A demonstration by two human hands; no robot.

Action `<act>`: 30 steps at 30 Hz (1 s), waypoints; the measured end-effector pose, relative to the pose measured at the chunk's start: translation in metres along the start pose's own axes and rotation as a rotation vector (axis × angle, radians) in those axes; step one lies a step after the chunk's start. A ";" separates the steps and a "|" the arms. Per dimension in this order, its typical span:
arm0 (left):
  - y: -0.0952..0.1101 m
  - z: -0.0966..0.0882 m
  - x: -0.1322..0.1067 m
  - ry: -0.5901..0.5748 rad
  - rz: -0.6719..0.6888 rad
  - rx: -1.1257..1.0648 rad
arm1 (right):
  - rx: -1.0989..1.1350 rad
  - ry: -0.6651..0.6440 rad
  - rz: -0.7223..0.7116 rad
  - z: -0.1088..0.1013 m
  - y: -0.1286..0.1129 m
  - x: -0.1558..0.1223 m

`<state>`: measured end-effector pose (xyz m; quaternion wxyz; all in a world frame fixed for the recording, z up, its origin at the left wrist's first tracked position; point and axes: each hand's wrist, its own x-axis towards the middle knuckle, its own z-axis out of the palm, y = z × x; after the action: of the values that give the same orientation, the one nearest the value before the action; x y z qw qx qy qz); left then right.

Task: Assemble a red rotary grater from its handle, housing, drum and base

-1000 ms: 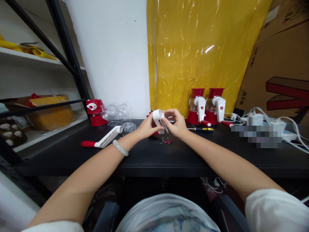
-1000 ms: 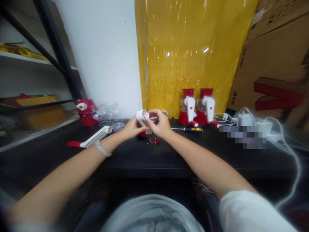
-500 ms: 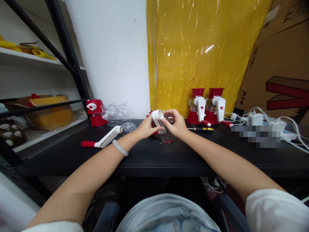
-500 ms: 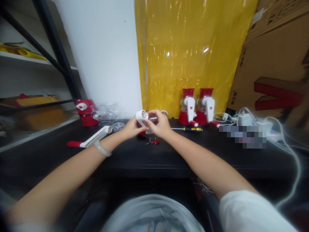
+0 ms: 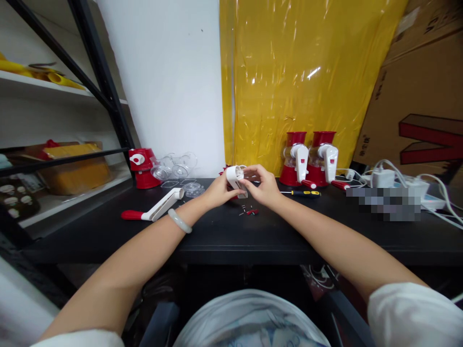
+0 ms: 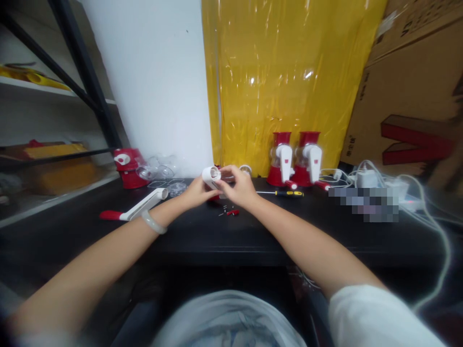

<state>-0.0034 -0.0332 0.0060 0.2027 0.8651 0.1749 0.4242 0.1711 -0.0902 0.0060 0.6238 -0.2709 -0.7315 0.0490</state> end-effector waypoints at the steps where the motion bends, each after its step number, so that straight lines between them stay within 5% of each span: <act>1: 0.000 0.000 0.000 -0.001 -0.002 0.011 | -0.004 -0.005 -0.001 0.000 0.000 0.000; 22: 0.001 -0.004 0.002 -0.035 0.047 0.087 | -0.056 -0.021 0.023 0.000 0.001 0.001; 30: 0.006 -0.018 0.013 0.160 -0.239 -0.314 | -0.021 0.008 0.144 -0.008 0.015 0.007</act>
<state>-0.0102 -0.0285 0.0275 0.3692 0.7596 0.2238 0.4864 0.1827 -0.0766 0.0078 0.6189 -0.3294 -0.7080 0.0849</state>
